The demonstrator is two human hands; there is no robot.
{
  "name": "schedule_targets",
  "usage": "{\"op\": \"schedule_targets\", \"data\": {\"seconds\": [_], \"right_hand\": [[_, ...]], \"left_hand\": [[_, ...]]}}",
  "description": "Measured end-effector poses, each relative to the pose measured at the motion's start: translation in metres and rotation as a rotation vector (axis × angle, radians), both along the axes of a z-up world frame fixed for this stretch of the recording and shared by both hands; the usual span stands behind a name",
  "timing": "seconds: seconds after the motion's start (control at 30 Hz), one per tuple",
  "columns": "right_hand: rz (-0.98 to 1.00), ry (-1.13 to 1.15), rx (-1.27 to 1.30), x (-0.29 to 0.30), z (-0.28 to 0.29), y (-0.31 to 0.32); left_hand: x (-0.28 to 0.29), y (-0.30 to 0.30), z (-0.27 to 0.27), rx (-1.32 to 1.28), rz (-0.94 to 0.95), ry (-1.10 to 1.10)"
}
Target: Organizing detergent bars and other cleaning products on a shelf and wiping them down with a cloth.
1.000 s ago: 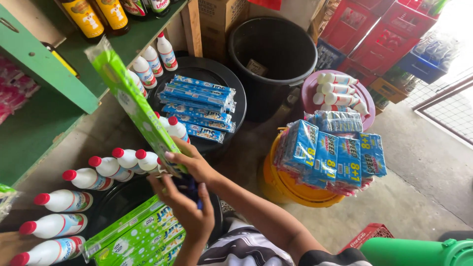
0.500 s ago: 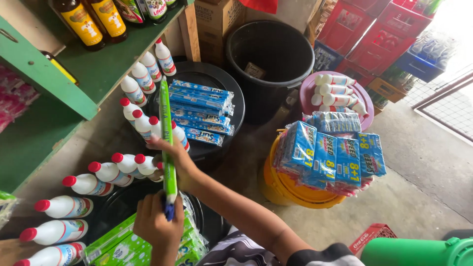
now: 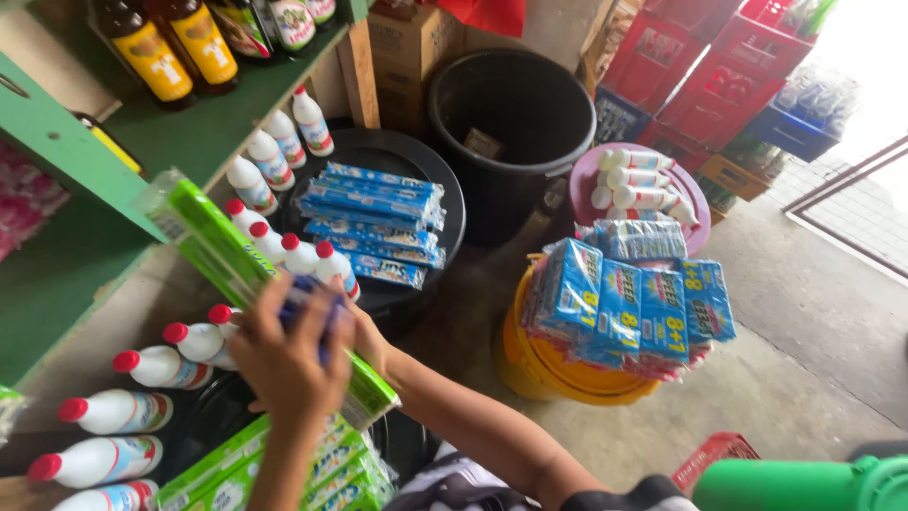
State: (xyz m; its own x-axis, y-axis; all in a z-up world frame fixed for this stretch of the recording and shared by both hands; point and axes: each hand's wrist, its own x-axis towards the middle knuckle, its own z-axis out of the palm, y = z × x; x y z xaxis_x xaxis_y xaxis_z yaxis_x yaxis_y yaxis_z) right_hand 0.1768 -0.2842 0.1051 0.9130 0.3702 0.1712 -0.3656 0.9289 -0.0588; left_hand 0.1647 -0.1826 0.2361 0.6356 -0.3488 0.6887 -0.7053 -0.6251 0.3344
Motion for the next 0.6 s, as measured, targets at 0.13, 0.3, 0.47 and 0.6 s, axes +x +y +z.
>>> {"op": "schedule_targets", "data": {"seconds": [0.13, 0.3, 0.47, 0.6], "right_hand": [[0.024, 0.135, -0.048, -0.009, -0.043, 0.016], [-0.04, 0.004, -0.028, -0.001, 0.004, 0.008], [0.043, -0.02, -0.031, -0.006, -0.038, 0.012], [0.141, -0.135, -0.52, -0.025, 0.035, 0.012]], "left_hand": [[0.019, 0.012, -0.012, -0.176, 0.005, 0.072], [-0.049, -0.002, -0.028, -0.107, -0.072, 0.044], [0.017, 0.014, -0.014, -0.173, 0.052, -0.064], [0.064, 0.04, -0.022, -0.221, 0.136, -0.041]]}}
